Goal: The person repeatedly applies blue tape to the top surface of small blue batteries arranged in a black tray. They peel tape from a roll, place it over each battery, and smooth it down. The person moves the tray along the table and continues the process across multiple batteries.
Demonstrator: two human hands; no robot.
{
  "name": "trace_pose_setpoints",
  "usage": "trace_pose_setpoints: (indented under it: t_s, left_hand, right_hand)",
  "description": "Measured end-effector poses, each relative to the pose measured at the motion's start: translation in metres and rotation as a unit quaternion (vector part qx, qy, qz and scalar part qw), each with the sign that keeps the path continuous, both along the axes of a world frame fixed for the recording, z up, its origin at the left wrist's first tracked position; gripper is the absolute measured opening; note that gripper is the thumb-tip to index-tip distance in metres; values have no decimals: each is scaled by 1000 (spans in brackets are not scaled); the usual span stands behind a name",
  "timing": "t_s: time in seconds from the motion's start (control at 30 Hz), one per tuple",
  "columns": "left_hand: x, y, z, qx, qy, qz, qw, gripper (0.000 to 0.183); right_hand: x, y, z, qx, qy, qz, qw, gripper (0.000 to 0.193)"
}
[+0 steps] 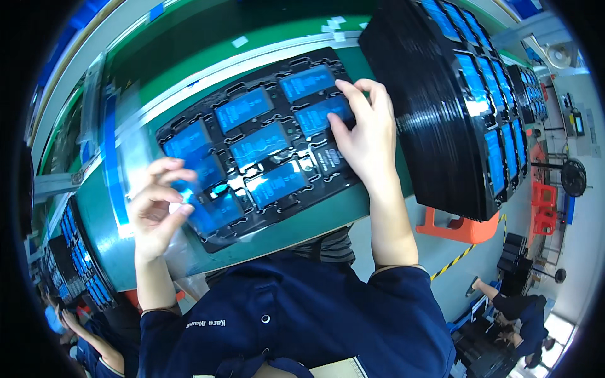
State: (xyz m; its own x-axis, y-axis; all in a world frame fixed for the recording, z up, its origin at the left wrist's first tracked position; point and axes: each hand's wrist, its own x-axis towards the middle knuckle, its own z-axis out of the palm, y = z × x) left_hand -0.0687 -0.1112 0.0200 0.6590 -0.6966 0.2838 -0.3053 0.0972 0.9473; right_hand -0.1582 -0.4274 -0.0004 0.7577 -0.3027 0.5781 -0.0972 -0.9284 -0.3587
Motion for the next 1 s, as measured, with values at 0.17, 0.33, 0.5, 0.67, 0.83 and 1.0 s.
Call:
trace_pose_setpoints:
  t_s: [0.17, 0.33, 0.5, 0.67, 0.83, 1.0]
  left_hand:
    - [-13, -8, 12, 96, -127, -104, 982, 18]
    - [-17, -9, 9, 49, -197, -51, 978, 26]
    - [-21, -10, -2, -37, 14, 67, 997, 37]
    - [-22, -8, 0, 23, -57, 42, 997, 38]
    - [-25, -9, -2, 29, -158, 2, 987, 40]
    - [-27, -10, 1, 28, -203, 12, 979, 41]
  right_hand:
    - [-12, 81, 34, 322, 113, 332, 879, 64]
    - [-8, 112, 11, 491, 133, 344, 789, 42]
    - [-18, 121, 2, 569, 85, 309, 757, 33]
    - [-23, 128, -2, 494, 61, 289, 818, 27]
    - [-25, 124, 13, 378, 87, 325, 862, 22]
    - [-33, 125, 20, 381, 77, 311, 867, 15]
